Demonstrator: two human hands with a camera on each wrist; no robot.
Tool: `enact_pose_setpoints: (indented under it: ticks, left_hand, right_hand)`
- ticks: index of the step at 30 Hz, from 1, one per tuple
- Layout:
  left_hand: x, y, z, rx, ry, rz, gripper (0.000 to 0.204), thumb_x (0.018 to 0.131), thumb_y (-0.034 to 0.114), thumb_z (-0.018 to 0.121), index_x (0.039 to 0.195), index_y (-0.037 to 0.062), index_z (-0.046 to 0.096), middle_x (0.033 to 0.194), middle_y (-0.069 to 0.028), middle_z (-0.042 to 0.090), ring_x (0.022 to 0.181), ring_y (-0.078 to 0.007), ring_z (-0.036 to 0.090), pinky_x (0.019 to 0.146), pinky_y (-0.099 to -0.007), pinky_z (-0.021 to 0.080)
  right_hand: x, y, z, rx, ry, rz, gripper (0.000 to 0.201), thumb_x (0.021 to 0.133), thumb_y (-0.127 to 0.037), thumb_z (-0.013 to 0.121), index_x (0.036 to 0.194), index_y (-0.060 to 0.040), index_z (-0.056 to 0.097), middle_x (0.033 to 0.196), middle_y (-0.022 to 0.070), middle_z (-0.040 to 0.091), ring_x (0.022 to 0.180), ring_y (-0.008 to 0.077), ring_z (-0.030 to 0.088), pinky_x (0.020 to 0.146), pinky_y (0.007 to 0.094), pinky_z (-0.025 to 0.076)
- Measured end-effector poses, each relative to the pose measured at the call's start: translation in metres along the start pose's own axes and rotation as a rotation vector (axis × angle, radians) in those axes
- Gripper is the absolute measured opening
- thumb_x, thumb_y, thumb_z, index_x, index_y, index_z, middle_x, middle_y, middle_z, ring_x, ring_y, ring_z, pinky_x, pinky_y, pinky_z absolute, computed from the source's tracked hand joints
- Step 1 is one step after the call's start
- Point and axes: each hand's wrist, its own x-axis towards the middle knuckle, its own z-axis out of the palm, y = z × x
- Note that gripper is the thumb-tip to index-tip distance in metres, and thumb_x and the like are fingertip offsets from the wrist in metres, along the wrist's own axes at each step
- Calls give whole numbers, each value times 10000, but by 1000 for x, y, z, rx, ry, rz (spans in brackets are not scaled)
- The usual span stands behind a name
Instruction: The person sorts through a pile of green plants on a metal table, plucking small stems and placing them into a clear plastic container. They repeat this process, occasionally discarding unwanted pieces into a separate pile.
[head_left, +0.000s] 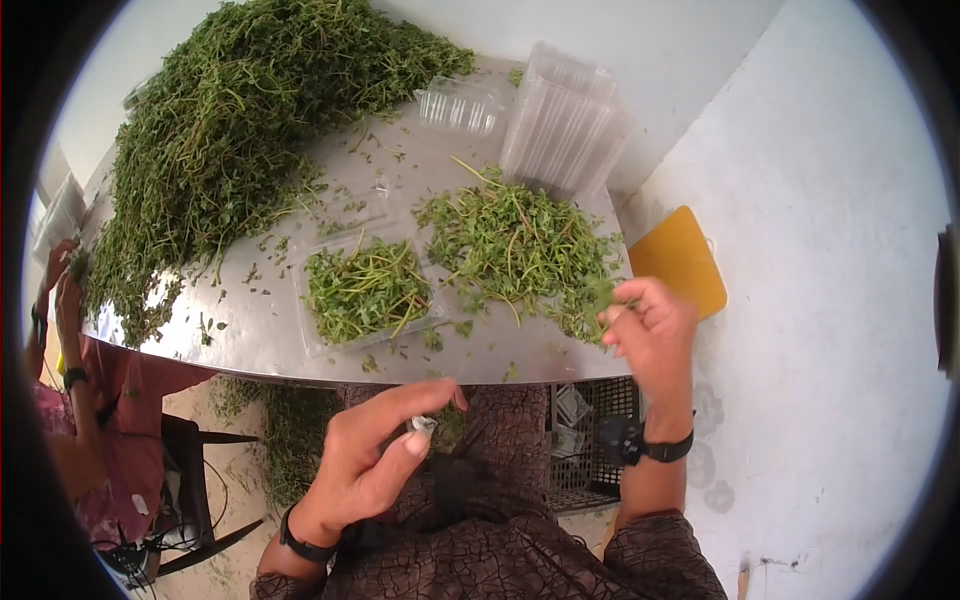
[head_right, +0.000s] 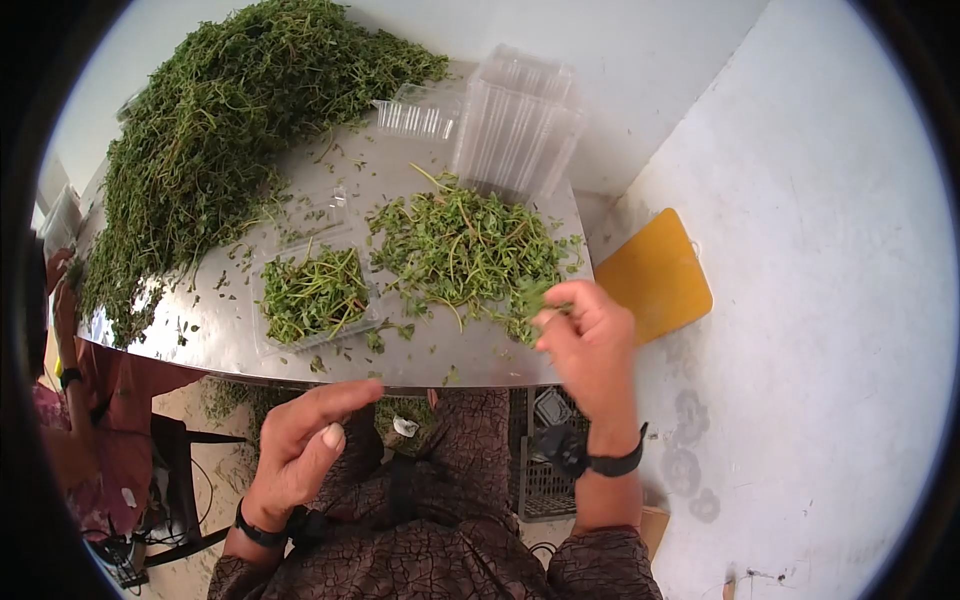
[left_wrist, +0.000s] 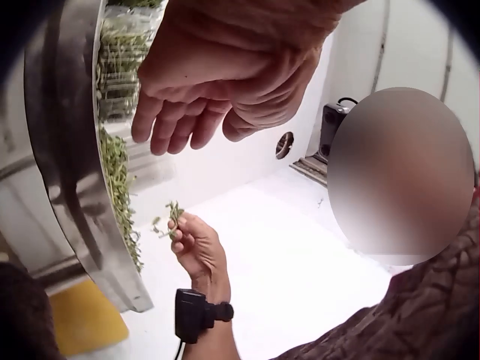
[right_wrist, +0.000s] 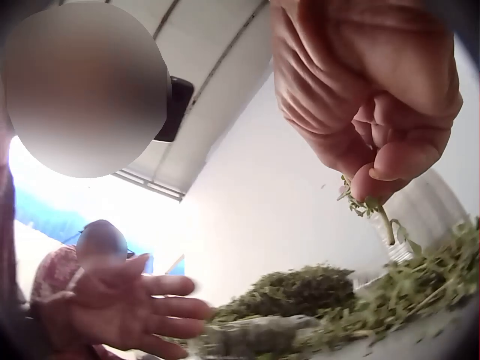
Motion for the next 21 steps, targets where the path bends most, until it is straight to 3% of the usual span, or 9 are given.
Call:
enact_pose_setpoints:
  ticks: [1, 2, 4, 5, 8, 11, 14, 15, 21]
  left_hand:
    - [2, -10, 5, -191, -56, -102, 425, 1002, 207, 495, 1361, -21, 497, 1277, -179, 607, 1191, -280, 593, 1042, -427, 448]
    - [6, -12, 12, -190, -63, -102, 425, 1002, 207, 495, 1361, -21, 497, 1277, -179, 607, 1191, -280, 593, 1042, -427, 448]
    - [15, -15, 26, -638, -46, -292, 468, 1041, 236, 440, 1439, -7, 397, 1366, -150, 532, 1242, -250, 548, 1025, -391, 461]
    - [16, -20, 31, -637, -57, -297, 468, 1041, 236, 440, 1439, -7, 397, 1366, -150, 532, 1242, -250, 548, 1025, -391, 461]
    - [17, -33, 40, -687, -126, -356, 480, 1056, 246, 419, 1467, 9, 347, 1373, -122, 504, 1236, -215, 537, 1002, -345, 475]
    - [12, -46, 37, -626, -225, -548, 399, 1057, 230, 442, 1383, 2, 466, 1241, -79, 583, 1095, -127, 576, 937, -302, 504]
    - [8, -51, 37, -634, -233, -558, 353, 1062, 198, 425, 1339, -4, 509, 1199, -73, 609, 1055, -117, 589, 912, -289, 510]
    - [8, -51, 38, -646, -210, -588, 338, 1064, 179, 417, 1328, -6, 516, 1179, -76, 615, 1048, -126, 599, 900, -285, 519]
    - [7, -56, 38, -637, -258, -557, 317, 1048, 138, 450, 1311, -24, 520, 1139, -88, 626, 1008, -164, 635, 870, -315, 547]
  right_hand:
    - [-9, -5, 7, 52, -55, -8, 120, 853, 28, 603, 972, 15, 619, 763, 50, 653, 613, 76, 600, 556, 235, 475]
    - [-19, -6, 13, 37, -127, -61, 122, 855, 27, 609, 974, 5, 623, 766, 54, 651, 619, 81, 601, 555, 234, 472]
    - [-38, -6, 30, 6, -232, -195, 128, 854, 24, 618, 976, -14, 628, 769, 60, 643, 626, 94, 599, 549, 246, 469]
    - [-46, -5, 39, -11, -270, -279, 133, 853, 23, 620, 978, -22, 630, 768, 63, 637, 626, 102, 596, 544, 260, 469]
    - [-67, 1, 64, -69, -284, -437, 138, 789, 14, 661, 906, -25, 600, 807, 151, 641, 660, 307, 653, 576, 382, 515]
    - [-81, 13, 68, -75, -331, -425, 155, 764, 10, 671, 875, -17, 566, 844, 181, 640, 706, 379, 642, 577, 409, 517]
    - [-93, 19, 68, -77, -380, -378, 179, 761, 7, 675, 880, -13, 543, 865, 173, 645, 696, 374, 642, 577, 416, 517]
    - [-95, 23, 67, -103, -353, -417, 256, 776, 63, 660, 1017, -14, 619, 855, 143, 662, 691, 276, 683, 591, 337, 532]
    - [-102, 28, 53, 70, -430, -225, 316, 823, 60, 646, 1123, -20, 590, 893, 130, 680, 749, 216, 708, 653, 294, 555]
